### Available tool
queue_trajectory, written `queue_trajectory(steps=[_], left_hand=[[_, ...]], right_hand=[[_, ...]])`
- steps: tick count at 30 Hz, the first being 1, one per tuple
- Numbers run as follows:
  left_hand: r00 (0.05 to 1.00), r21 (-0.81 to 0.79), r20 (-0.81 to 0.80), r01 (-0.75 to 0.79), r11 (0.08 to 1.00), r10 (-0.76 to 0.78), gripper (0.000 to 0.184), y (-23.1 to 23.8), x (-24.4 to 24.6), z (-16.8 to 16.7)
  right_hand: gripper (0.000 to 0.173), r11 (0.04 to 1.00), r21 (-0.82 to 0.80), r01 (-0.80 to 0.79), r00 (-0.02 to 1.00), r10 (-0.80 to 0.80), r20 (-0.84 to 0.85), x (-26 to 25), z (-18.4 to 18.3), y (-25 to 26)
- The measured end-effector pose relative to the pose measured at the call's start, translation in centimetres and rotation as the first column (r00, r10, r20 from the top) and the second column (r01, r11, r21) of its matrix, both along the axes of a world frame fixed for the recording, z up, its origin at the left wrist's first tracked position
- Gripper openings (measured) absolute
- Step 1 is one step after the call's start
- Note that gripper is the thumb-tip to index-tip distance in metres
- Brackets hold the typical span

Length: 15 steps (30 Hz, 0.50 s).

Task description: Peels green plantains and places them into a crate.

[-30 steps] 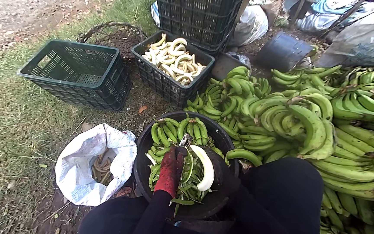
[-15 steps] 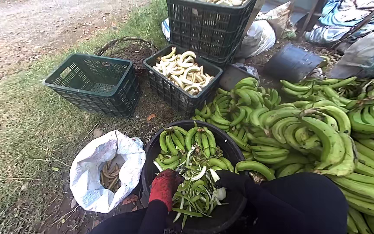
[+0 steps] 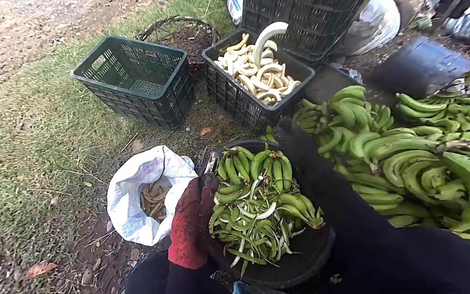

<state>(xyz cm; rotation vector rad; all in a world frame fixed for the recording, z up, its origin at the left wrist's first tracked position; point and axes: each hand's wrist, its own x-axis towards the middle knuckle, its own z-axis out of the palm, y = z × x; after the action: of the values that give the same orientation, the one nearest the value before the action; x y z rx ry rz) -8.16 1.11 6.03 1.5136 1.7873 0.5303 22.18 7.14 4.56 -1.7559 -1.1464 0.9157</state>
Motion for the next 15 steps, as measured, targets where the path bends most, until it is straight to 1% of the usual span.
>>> queue_trajectory(steps=[1,3,5,6,8,9,11,13,15], left_hand=[[0.999,0.037,0.040,-0.031,0.999,0.030,0.050,-0.2,-0.1,0.2],[0.995,0.079,0.082,-0.065,0.995,0.059,0.051,-0.7,-0.3,0.8],[0.992,0.112,0.111,-0.066,0.991,0.054,0.051,-1.0,-0.6,1.2],[0.991,0.132,0.123,-0.067,0.989,0.051,0.051,-1.0,-0.7,1.3],[0.991,0.181,0.131,-0.065,0.981,0.041,0.052,-0.9,-0.7,1.4],[0.993,0.200,0.114,-0.056,0.978,0.033,0.052,-0.9,-0.7,1.4],[0.997,0.222,0.080,-0.033,0.975,0.016,0.053,-0.8,-0.4,1.3],[0.997,0.224,0.076,-0.006,0.975,-0.012,0.052,-0.6,0.0,1.1],[0.997,0.230,0.073,0.016,0.973,-0.034,0.052,-0.4,0.2,1.0]], right_hand=[[0.053,0.985,-0.144,-0.093,0.995,0.097,0.021,-0.6,-2.4,0.5],[0.044,0.885,-0.386,-0.262,0.955,0.296,0.030,-2.3,-6.7,0.5],[0.038,0.775,-0.520,-0.360,0.881,0.465,0.083,-4.0,-11.6,-0.4],[0.039,0.715,-0.567,-0.410,0.826,0.555,0.103,-5.0,-13.6,-1.0],[0.045,0.586,-0.636,-0.502,0.695,0.711,0.106,-7.4,-16.0,-2.0],[0.048,0.535,-0.661,-0.526,0.626,0.770,0.125,-8.7,-17.0,-2.2],[0.049,0.487,-0.700,-0.522,0.507,0.837,0.204,-10.9,-18.5,-2.1],[0.047,0.487,-0.740,-0.464,0.462,0.846,0.268,-12.5,-19.1,-1.8],[0.056,0.521,-0.772,-0.364,0.455,0.822,0.341,-13.0,-20.6,-2.0]])
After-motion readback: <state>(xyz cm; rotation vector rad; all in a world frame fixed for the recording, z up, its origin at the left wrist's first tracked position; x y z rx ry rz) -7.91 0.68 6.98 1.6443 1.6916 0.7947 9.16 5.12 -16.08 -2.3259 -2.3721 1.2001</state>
